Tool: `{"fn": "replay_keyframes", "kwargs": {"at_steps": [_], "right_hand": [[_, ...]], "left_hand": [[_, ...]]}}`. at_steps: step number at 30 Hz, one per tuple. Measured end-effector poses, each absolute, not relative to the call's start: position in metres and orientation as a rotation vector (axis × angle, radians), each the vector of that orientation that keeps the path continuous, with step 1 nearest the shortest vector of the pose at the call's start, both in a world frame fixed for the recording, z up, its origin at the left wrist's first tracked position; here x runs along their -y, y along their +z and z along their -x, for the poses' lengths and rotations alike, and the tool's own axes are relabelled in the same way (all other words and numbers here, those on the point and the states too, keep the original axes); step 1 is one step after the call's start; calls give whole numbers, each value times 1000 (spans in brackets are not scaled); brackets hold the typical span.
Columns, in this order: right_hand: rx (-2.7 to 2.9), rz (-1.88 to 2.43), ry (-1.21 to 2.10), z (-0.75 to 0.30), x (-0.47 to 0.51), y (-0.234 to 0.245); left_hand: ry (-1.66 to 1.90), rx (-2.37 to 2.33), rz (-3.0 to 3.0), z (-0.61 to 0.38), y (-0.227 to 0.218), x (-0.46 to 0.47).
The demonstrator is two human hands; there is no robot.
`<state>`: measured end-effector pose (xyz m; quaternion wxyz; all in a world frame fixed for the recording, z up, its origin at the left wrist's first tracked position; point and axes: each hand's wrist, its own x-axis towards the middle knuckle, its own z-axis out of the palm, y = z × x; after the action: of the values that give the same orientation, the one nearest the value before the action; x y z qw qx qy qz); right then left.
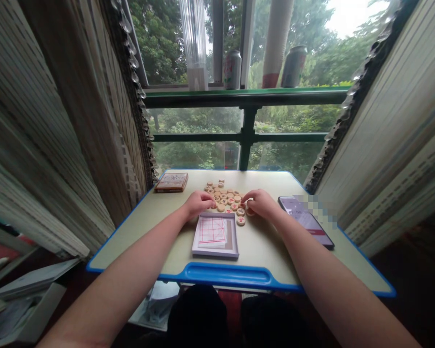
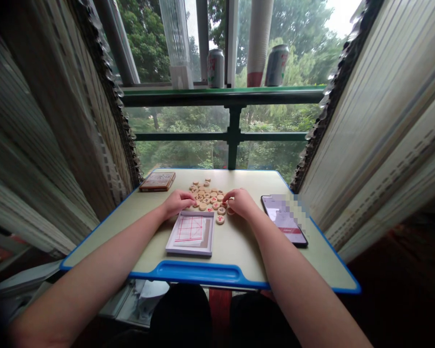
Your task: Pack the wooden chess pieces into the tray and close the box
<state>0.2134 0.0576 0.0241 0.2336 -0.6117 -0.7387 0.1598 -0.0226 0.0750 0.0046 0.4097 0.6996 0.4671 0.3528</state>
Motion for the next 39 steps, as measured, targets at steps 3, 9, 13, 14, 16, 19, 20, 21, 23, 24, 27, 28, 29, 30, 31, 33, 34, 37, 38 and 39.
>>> {"fn": "replay_keyframes", "kwargs": {"at_steps": [3,9,13,14,16,19,20,21,23,24,27,28,29,30,31,33,34,37,38,39], "right_hand": [[1975,1657,263,-216,-63,22],[2170,1538,116,-216,-68,14],[2303,1520,145,-213,-64,16],[2309,1519,142,-212,-63,17],[2299,1521,135,-211,-62,18],[2240,1540,164,-212,-62,17],[2209,1555,168,-212,-63,15],[2184,1568,163,-213,-64,14],[2161,1591,125,-215,-66,11],[2159,1605,104,-216,-68,10],[2167,1654,81,-220,-72,7],[2161,1668,79,-221,-73,7],[2154,1676,76,-222,-74,7],[2150,1678,74,-222,-75,7],[2147,1681,78,-223,-76,7],[2132,1705,96,-223,-76,9],[2115,1725,111,-223,-75,10],[2010,1769,177,-221,-71,13],[1956,1767,217,-220,-70,14],[1901,1756,270,-219,-69,15]], "left_hand": [[841,-1178,-1833,23,5,-75],[834,-1101,-1863,26,3,-77],[851,-1086,-1847,26,3,-77],[851,-1087,-1841,26,4,-76],[846,-1095,-1835,26,5,-75],[851,-1099,-1829,25,7,-74],[852,-1097,-1824,25,7,-74],[851,-1096,-1819,25,7,-74],[841,-1099,-1816,25,7,-74],[837,-1100,-1815,25,7,-74],[836,-1099,-1805,25,6,-75],[835,-1098,-1798,25,6,-75],[836,-1094,-1791,25,6,-75],[836,-1089,-1785,25,6,-75],[836,-1083,-1779,25,5,-75],[837,-1072,-1765,25,5,-76],[838,-1069,-1759,25,5,-76],[838,-1066,-1754,25,5,-75],[837,-1068,-1758,25,6,-75],[835,-1071,-1762,25,6,-75]]}}
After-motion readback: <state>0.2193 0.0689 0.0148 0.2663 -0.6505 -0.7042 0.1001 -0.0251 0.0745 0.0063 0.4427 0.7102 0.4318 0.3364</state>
